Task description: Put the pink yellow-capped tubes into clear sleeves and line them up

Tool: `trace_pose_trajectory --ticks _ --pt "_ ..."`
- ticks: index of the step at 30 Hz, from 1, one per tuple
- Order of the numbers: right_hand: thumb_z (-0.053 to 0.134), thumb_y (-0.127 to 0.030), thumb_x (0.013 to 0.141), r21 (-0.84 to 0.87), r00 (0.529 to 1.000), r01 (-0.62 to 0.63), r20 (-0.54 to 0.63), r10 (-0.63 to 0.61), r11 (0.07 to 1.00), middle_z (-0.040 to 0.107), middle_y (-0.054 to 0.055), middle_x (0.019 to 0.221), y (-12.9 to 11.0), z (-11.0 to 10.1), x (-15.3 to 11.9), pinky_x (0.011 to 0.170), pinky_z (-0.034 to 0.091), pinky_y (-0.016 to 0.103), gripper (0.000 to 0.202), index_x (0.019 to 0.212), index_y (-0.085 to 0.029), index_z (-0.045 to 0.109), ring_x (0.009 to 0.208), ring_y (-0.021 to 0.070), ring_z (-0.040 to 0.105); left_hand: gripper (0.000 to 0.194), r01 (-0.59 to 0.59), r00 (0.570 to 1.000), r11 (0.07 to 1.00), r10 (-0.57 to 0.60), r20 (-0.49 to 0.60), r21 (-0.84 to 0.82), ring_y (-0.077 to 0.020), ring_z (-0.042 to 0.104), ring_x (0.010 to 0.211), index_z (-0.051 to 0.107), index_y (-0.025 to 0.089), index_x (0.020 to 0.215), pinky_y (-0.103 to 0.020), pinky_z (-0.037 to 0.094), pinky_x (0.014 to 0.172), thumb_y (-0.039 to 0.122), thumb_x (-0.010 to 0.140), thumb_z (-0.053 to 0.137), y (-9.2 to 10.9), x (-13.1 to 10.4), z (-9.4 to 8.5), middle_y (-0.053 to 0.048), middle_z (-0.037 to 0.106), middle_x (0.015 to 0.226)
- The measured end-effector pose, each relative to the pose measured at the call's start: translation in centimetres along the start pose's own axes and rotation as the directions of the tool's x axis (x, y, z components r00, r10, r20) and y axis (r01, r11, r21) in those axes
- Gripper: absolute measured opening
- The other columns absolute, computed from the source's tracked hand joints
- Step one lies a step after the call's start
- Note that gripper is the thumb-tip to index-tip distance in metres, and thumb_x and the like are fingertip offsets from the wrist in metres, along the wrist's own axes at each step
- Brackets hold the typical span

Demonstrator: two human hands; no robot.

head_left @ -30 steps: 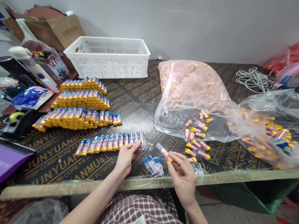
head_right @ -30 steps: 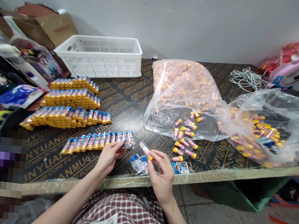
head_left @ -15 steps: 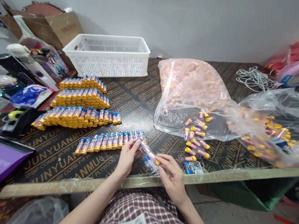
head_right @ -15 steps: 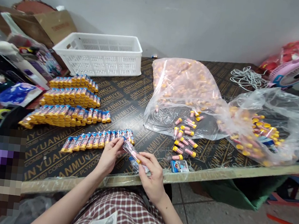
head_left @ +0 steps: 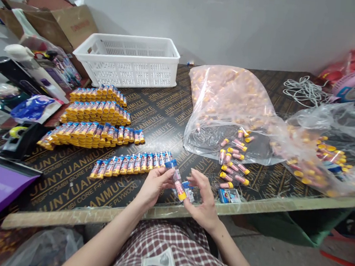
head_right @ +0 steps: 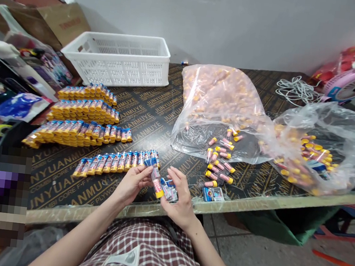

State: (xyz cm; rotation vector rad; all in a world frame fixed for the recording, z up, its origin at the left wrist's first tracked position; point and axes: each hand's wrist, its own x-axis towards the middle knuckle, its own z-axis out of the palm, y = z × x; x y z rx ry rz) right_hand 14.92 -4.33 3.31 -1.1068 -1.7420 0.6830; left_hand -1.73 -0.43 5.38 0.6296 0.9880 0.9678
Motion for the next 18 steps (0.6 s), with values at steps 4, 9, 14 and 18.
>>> trace_pose_trajectory --ticks 4,9,14,18 --pt "0.053 -0.007 0.07 0.087 1.0 -0.008 -0.013 0.009 0.996 0.033 0.008 0.139 0.0 0.2 0.3 0.095 0.048 0.043 0.076 0.138 -0.029 0.028 0.115 0.0237 0.049 0.033 0.023 0.996 0.997 -0.029 0.088 0.069 -0.0102 0.057 0.056 0.066 0.01 0.072 -0.022 0.047 0.057 0.042 0.067 0.072 -0.7 -0.6 0.6 -0.003 0.064 0.065" --pt "0.052 -0.006 0.065 0.141 0.99 -0.037 0.138 0.017 0.989 0.033 0.008 0.142 -0.1 -0.3 0.8 0.103 0.04 0.044 0.084 0.14 -0.027 0.022 0.124 0.026 0.043 0.031 0.094 0.982 0.991 -0.108 0.155 0.093 -0.0085 0.054 0.053 0.067 0.01 0.071 -0.02 0.044 0.054 0.04 0.066 0.072 -1.5 -1.3 1.1 -0.002 0.063 0.063" --pt "0.05 -0.004 0.06 0.172 0.972 -0.04 0.236 -0.002 0.984 0.042 0.008 0.135 0.0 -0.6 0.8 0.104 0.038 0.042 0.084 0.138 -0.026 0.027 0.123 0.0256 0.045 0.032 0.109 0.977 0.993 -0.114 0.18 0.034 -0.0101 0.057 0.061 0.068 0.01 0.083 -0.022 0.045 0.061 0.037 0.066 0.073 -1.3 -1.1 1.0 -0.004 0.065 0.073" --pt "0.05 -0.003 0.058 0.212 0.977 -0.04 0.212 -0.006 0.976 0.044 0.009 0.133 0.1 -0.4 0.5 0.102 0.04 0.042 0.084 0.136 -0.025 0.029 0.121 0.026 0.047 0.034 0.137 0.976 0.99 -0.14 0.164 0.029 -0.0102 0.057 0.061 0.068 0.01 0.084 -0.024 0.045 0.062 0.034 0.062 0.077 -1.1 -1.0 1.0 -0.004 0.064 0.072"
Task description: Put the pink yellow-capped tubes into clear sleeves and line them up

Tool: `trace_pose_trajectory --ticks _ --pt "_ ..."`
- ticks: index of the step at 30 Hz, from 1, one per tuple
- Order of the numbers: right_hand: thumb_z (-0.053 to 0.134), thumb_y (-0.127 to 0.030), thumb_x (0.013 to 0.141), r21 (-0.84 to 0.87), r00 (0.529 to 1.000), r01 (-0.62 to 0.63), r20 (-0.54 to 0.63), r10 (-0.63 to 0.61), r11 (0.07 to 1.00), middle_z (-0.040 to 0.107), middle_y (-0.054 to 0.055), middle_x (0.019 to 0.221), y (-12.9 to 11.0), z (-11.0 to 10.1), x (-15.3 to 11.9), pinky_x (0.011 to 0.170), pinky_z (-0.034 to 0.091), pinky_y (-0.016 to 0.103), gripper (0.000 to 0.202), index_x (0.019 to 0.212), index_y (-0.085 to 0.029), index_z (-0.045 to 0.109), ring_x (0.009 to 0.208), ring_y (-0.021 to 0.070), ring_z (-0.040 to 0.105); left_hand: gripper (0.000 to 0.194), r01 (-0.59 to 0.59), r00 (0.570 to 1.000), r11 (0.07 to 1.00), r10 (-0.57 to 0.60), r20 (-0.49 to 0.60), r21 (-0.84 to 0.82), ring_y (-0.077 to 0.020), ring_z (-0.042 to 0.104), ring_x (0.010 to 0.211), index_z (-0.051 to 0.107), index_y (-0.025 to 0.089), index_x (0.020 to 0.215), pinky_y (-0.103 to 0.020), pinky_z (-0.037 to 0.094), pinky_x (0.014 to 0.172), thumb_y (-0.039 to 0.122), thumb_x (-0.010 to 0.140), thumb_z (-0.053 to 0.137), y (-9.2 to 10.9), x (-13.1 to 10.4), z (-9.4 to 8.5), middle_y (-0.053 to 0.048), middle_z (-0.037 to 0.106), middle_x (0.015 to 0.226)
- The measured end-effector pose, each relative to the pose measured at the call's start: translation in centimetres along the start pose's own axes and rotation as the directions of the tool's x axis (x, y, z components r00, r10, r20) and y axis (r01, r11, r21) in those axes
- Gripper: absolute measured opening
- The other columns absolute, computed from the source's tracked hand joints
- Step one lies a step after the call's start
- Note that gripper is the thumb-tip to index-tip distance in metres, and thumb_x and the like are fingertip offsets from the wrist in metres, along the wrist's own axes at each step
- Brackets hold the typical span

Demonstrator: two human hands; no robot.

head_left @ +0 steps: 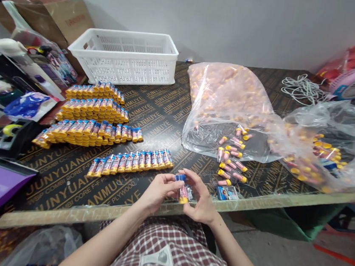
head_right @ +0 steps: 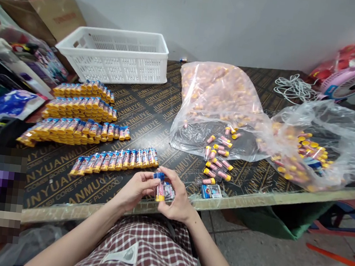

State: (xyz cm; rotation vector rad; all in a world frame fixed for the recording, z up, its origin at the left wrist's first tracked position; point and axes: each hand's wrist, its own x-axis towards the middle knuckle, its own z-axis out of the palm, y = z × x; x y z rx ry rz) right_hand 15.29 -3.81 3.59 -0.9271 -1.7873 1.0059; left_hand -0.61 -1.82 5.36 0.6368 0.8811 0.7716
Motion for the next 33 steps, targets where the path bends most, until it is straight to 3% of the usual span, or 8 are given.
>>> trace_pose_trajectory --ticks 10,28,31,33 --pt "0.049 -0.002 0.056 0.114 0.998 0.008 -0.056 -0.002 0.993 0.042 0.01 0.136 0.4 0.5 -0.3 0.104 0.038 0.044 0.088 0.138 -0.024 0.024 0.124 0.0262 0.045 0.037 0.016 0.999 1.0 -0.016 -0.041 0.006 -0.0094 0.055 0.059 0.066 0.009 0.081 -0.022 0.043 0.058 0.036 0.059 0.078 0.3 -0.4 0.6 -0.004 0.063 0.07" --pt "0.052 -0.003 0.06 0.166 0.998 0.03 -0.066 -0.019 0.986 0.042 0.011 0.136 0.6 0.8 0.0 0.102 0.04 0.041 0.085 0.138 -0.024 0.024 0.123 0.0251 0.045 0.037 0.001 0.999 1.0 -0.001 -0.055 0.003 -0.009 0.054 0.057 0.065 0.008 0.077 -0.022 0.043 0.056 0.038 0.059 0.077 0.1 -0.3 0.6 -0.003 0.061 0.067" --pt "0.06 -0.012 0.065 0.184 1.0 -0.004 -0.03 0.009 0.983 0.032 0.01 0.144 1.3 0.9 0.8 0.107 0.032 0.043 0.087 0.14 -0.027 0.019 0.129 0.0253 0.038 0.039 -0.056 0.992 0.996 0.063 -0.105 0.068 -0.0099 0.055 0.056 0.062 0.01 0.08 -0.023 0.043 0.056 0.04 0.058 0.077 1.0 0.6 -0.5 -0.002 0.062 0.066" --pt "0.067 -0.026 0.068 0.207 0.996 -0.083 -0.016 0.088 0.975 0.023 0.009 0.148 2.5 1.2 1.8 0.109 0.026 0.046 0.092 0.142 -0.028 0.012 0.133 0.0257 0.031 0.044 -0.159 0.954 0.963 0.207 -0.219 0.218 -0.0105 0.054 0.052 0.059 0.014 0.088 -0.023 0.042 0.054 0.041 0.057 0.076 2.2 1.9 -1.8 0.001 0.061 0.062"
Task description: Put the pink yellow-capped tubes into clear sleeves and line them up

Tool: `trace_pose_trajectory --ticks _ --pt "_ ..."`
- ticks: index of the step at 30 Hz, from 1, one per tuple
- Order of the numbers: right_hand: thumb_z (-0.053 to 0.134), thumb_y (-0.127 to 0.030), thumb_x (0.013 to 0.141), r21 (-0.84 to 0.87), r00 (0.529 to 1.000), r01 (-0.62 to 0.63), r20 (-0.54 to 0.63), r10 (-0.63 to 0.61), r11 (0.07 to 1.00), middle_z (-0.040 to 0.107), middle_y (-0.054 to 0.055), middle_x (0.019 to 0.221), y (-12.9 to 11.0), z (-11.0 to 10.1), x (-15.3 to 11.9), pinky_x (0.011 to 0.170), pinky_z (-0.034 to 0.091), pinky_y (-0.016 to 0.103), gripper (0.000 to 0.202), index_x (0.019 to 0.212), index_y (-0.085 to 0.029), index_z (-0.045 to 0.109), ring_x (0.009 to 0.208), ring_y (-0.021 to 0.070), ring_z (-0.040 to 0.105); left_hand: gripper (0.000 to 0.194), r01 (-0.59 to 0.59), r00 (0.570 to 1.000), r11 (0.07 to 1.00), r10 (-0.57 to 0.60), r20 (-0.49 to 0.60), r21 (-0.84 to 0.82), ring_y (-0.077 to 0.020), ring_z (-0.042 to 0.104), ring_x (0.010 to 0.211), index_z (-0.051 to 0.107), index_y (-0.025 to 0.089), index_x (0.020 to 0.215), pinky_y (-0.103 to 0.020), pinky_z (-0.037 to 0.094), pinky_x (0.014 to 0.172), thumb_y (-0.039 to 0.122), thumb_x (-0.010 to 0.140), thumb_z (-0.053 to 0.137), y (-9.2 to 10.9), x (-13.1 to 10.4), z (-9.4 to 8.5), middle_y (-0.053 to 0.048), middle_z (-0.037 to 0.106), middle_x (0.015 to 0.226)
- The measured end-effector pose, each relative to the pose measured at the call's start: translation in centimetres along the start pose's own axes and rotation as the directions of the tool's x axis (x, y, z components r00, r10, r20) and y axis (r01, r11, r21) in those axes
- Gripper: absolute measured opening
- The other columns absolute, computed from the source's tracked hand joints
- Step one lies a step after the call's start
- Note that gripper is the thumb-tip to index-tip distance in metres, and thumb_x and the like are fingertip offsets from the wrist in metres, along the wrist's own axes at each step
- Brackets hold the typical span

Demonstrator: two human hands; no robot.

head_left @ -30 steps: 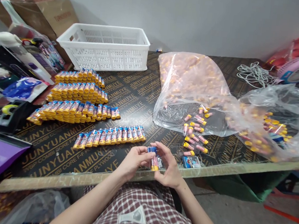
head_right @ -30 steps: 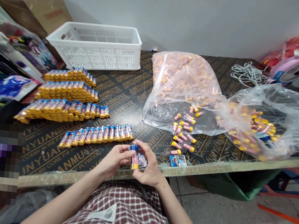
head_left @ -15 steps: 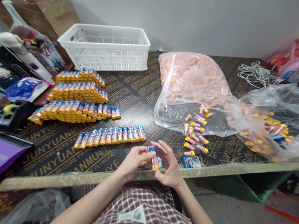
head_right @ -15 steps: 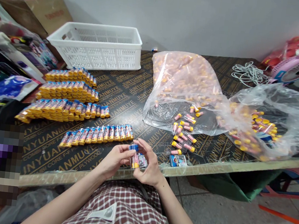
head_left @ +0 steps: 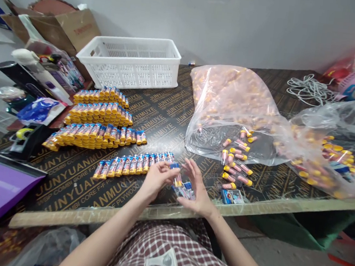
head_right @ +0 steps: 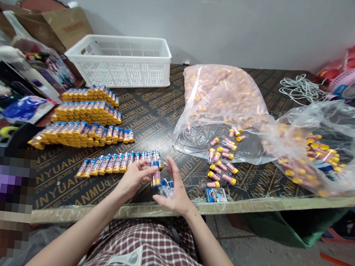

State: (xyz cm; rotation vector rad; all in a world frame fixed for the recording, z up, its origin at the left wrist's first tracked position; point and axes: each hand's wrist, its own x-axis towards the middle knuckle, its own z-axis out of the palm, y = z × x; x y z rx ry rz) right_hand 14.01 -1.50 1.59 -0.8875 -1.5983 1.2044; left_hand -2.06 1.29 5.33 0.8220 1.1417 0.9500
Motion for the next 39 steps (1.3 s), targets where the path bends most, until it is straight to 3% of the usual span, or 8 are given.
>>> trace_pose_trajectory --ticks 3,7,15,20,22,25,31,39 --pt "0.051 -0.048 0.082 0.082 0.965 -0.24 -0.087 0.246 0.967 0.029 0.011 0.145 2.4 0.3 2.5 0.105 0.03 0.048 0.08 0.143 -0.029 0.004 0.132 0.0226 0.034 0.047 -0.176 0.951 0.902 0.259 -0.167 0.395 -0.012 0.052 0.047 0.055 0.017 0.097 -0.023 0.04 0.053 0.039 0.06 0.074 1.1 3.2 -1.7 0.006 0.055 0.051" --pt "0.033 -0.056 0.088 0.139 0.873 -0.456 -0.121 0.472 0.879 0.05 0.01 0.127 4.5 0.7 5.3 0.093 0.042 0.043 0.066 0.143 -0.031 0.007 0.111 0.0189 0.055 0.041 -0.148 0.914 0.588 0.388 -0.117 0.795 -0.0172 0.057 0.055 0.056 0.017 0.098 -0.025 0.039 0.058 0.038 0.066 0.07 1.4 5.9 -2.5 0.003 0.056 0.052" --pt "0.035 -0.059 0.086 0.142 0.87 -0.457 -0.133 0.474 0.878 0.06 0.009 0.112 4.7 1.2 5.7 0.084 0.046 0.038 0.068 0.143 -0.027 0.016 0.097 0.0183 0.06 0.047 -0.065 0.929 0.241 0.368 -0.029 0.968 -0.0246 0.062 0.071 0.054 0.018 0.109 -0.027 0.035 0.062 0.052 0.076 0.057 1.8 5.5 -1.7 -0.006 0.063 0.067" --pt "0.048 -0.05 0.083 0.022 0.905 -0.378 -0.202 0.375 0.925 0.051 0.009 0.125 3.0 -0.3 4.9 0.093 0.041 0.038 0.062 0.138 -0.027 0.029 0.114 0.0201 0.05 0.034 -0.162 0.881 0.283 0.473 0.009 0.945 -0.0186 0.057 0.063 0.062 0.019 0.086 -0.026 0.033 0.061 0.049 0.084 0.047 0.6 2.9 -0.9 -0.004 0.062 0.064" --pt "0.057 -0.04 0.08 -0.267 0.947 -0.259 -0.26 0.19 0.928 0.051 0.009 0.125 1.9 -2.4 4.1 0.095 0.039 0.039 0.055 0.13 -0.026 0.042 0.114 0.0223 0.048 0.031 -0.227 0.912 0.309 0.4 0.09 0.923 -0.0169 0.056 0.062 0.062 0.02 0.074 -0.025 0.033 0.061 0.045 0.084 0.047 -1.0 1.5 -0.6 -0.004 0.062 0.066" --pt "0.06 -0.027 0.076 -0.644 0.966 -0.235 -0.239 0.101 0.728 0.058 0.009 0.103 0.6 -6.4 2.1 0.089 0.042 0.039 0.038 0.113 -0.02 0.058 0.099 0.0238 0.053 0.023 -0.209 0.963 0.286 0.228 0.145 0.935 -0.018 0.057 0.067 0.061 0.02 0.075 -0.026 0.033 0.061 0.043 0.079 0.057 -3.9 0.2 -0.5 -0.004 0.063 0.073" --pt "0.056 -0.005 0.066 -0.952 0.94 -0.203 -0.124 0.317 0.23 0.056 0.008 0.08 -0.1 -11.4 -2.0 0.074 0.04 0.032 0.023 0.082 -0.016 0.067 0.083 0.0232 0.053 0.01 -0.113 0.981 0.295 0.186 0.06 0.949 -0.0171 0.058 0.075 0.06 0.021 0.082 -0.025 0.035 0.066 0.03 0.079 0.059 -6.5 0.4 -0.8 -0.003 0.061 0.084" --pt "0.057 -0.018 0.077 -0.933 0.95 -0.17 -0.069 0.306 0.318 0.06 0.009 0.086 0.1 -9.8 -1.2 0.075 0.04 0.034 0.006 0.076 -0.019 0.063 0.087 0.0238 0.053 0.011 -0.248 0.954 0.382 0.254 0.157 0.89 -0.0161 0.056 0.073 0.061 0.02 0.076 -0.025 0.035 0.065 0.023 0.082 0.052 -6.8 0.0 -0.5 -0.002 0.061 0.079"
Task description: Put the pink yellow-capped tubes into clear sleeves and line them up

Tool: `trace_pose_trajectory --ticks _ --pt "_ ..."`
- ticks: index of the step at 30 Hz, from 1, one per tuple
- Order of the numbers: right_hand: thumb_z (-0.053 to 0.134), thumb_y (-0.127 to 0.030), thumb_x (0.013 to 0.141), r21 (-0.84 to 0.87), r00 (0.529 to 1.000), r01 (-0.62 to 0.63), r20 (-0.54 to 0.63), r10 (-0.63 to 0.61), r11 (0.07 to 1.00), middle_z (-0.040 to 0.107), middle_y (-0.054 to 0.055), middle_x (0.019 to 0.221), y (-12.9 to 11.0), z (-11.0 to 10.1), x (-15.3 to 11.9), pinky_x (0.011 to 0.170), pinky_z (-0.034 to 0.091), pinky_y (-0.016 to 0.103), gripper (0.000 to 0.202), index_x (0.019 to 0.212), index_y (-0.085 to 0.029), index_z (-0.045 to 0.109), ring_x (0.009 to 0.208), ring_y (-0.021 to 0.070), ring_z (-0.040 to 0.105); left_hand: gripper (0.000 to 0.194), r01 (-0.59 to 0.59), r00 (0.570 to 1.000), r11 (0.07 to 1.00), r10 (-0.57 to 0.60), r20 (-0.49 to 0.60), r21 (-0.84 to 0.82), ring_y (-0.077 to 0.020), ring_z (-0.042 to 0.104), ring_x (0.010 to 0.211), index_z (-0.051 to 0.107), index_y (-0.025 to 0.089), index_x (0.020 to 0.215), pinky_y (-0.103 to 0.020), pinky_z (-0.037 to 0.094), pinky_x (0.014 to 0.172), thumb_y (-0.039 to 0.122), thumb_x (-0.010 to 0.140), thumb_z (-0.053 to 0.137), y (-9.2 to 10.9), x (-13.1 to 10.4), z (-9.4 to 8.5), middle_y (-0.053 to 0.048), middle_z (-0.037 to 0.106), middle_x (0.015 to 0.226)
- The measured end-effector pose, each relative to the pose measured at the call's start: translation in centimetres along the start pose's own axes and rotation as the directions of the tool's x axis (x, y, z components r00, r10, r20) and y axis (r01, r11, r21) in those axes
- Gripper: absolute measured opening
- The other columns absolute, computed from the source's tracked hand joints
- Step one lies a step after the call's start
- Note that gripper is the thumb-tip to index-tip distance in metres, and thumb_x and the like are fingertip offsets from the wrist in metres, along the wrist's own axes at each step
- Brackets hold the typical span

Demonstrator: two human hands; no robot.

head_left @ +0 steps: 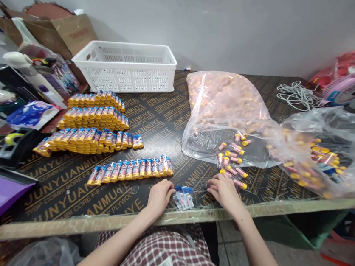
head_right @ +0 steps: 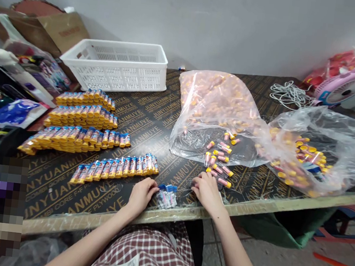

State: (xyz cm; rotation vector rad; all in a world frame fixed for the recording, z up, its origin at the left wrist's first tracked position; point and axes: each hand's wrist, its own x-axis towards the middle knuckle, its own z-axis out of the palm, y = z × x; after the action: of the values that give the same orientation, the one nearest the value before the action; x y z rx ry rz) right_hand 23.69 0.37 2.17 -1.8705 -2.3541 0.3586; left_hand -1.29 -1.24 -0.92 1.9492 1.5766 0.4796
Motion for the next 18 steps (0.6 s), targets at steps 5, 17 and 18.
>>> trace_pose_trajectory --ticks 5,17,18 --pt "0.045 -0.028 0.088 0.492 0.999 0.039 -0.037 -0.024 0.87 0.063 0.003 0.084 -2.9 0.4 0.5 0.072 0.045 0.031 0.014 0.096 -0.022 0.054 0.078 0.0178 0.059 0.008 0.009 1.0 1.0 -0.009 0.024 -0.011 -0.0172 0.058 0.073 0.06 0.021 0.08 -0.026 0.035 0.066 0.02 0.081 0.053 -0.1 0.0 0.0 -0.003 0.064 0.077" --pt "0.061 -0.029 0.079 0.749 0.907 0.115 -0.347 0.239 0.652 0.057 0.005 0.089 -6.3 0.4 -1.7 0.071 0.05 0.031 0.01 0.085 -0.021 0.062 0.085 0.0192 0.057 0.014 0.179 0.968 0.688 -0.25 0.001 -0.704 -0.01 0.051 0.052 0.051 0.018 0.07 -0.021 0.039 0.055 0.023 0.065 0.064 0.7 -0.3 -0.9 0.006 0.053 0.055" --pt "0.059 -0.028 0.081 0.768 0.907 0.133 -0.349 0.236 0.627 0.057 0.006 0.094 -6.5 0.3 -2.1 0.073 0.051 0.032 0.011 0.09 -0.022 0.063 0.09 0.0196 0.057 0.021 0.221 0.954 0.579 -0.295 0.051 -0.785 -0.0098 0.051 0.05 0.052 0.018 0.074 -0.022 0.041 0.055 0.022 0.061 0.067 0.8 -0.3 -1.1 0.006 0.053 0.054"
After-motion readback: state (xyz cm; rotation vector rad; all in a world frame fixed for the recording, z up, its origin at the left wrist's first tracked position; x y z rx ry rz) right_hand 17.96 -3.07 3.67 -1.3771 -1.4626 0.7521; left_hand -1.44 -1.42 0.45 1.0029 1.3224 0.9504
